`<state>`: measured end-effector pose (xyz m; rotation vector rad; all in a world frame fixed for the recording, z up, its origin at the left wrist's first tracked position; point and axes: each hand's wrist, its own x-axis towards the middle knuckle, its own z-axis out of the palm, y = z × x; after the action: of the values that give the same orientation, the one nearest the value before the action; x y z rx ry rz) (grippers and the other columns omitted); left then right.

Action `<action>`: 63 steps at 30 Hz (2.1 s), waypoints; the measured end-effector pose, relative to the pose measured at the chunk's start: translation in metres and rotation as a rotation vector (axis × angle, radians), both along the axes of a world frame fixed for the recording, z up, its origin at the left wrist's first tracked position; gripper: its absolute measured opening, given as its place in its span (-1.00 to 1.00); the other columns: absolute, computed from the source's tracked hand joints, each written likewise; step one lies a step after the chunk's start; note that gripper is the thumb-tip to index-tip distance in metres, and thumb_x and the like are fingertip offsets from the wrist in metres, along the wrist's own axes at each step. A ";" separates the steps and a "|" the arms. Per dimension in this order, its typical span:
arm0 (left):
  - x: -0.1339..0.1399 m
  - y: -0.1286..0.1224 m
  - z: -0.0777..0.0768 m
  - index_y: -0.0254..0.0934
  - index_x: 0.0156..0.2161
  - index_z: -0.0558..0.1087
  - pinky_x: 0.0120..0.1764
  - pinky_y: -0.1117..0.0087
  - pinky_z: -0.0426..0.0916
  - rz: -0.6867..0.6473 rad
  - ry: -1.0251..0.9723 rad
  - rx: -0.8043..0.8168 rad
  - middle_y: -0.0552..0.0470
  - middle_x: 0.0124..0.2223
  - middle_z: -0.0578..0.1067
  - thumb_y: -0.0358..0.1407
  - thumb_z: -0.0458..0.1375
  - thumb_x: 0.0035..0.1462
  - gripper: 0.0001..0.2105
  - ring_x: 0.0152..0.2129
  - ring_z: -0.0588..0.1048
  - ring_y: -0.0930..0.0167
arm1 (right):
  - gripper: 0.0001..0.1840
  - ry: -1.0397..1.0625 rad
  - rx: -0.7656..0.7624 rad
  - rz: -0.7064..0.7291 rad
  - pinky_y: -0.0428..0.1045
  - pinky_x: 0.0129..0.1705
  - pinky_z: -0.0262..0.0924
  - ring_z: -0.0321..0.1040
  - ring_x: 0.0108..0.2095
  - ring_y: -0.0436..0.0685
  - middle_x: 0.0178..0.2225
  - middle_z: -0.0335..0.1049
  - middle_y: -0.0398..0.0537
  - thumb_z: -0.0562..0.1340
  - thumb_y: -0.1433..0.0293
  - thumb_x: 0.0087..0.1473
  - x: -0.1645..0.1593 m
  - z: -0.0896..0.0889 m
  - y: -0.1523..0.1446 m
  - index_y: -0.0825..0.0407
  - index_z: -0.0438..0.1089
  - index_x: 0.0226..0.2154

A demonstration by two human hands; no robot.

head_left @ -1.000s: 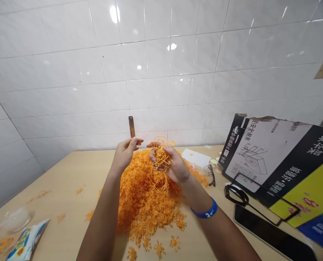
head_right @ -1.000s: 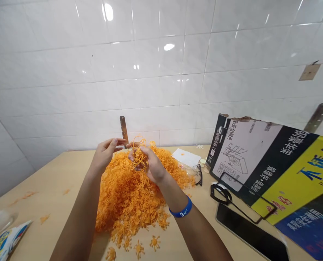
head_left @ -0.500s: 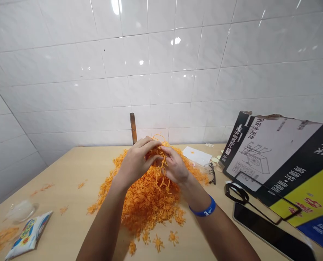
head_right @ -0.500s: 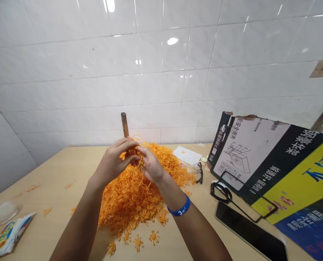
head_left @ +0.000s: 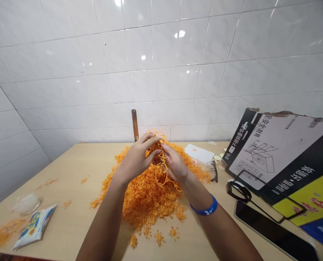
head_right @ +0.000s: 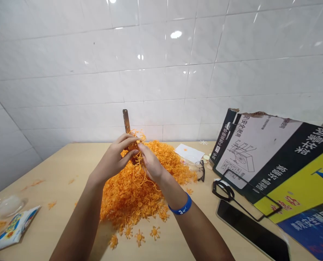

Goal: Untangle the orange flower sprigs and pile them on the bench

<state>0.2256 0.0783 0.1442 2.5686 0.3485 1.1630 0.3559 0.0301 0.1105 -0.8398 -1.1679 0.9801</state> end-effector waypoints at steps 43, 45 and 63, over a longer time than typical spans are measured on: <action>0.001 0.041 -0.006 -0.25 -0.39 0.21 -0.69 0.64 -0.02 -0.241 -0.613 -1.076 0.17 -0.50 0.27 -0.37 0.06 -0.09 -0.90 -0.70 0.20 0.64 | -0.37 -0.632 -0.057 -0.217 -0.08 -0.53 -0.07 0.05 -0.62 -0.01 -0.62 0.17 -0.26 0.03 0.36 0.16 0.016 0.001 0.002 0.03 -0.01 0.28; 0.003 0.044 -0.008 -0.25 -0.38 0.23 -0.69 0.65 -0.02 -0.223 -0.628 -1.142 0.17 -0.52 0.27 -0.39 0.05 -0.09 -0.90 -0.71 0.19 0.64 | -0.40 -0.614 -0.044 -0.232 -0.09 -0.53 -0.04 0.06 -0.61 -0.01 -0.61 0.17 -0.25 0.01 0.35 0.17 0.017 0.001 0.004 0.05 0.04 0.26; 0.017 0.032 -0.025 -0.26 -0.05 0.35 -0.56 0.52 0.21 -0.069 -0.001 -0.703 0.05 -0.31 0.33 -0.04 0.13 0.13 -0.61 -0.57 0.29 0.57 | -0.49 -0.811 -0.006 -0.599 0.01 -0.32 0.14 0.28 -0.47 0.13 -0.40 0.44 0.02 -0.08 0.29 0.22 0.035 0.000 0.013 0.10 0.24 0.14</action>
<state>0.2429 0.1106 0.1194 1.9461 0.5475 0.8197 0.3910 0.0429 0.1106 -1.5551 -1.4406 0.1216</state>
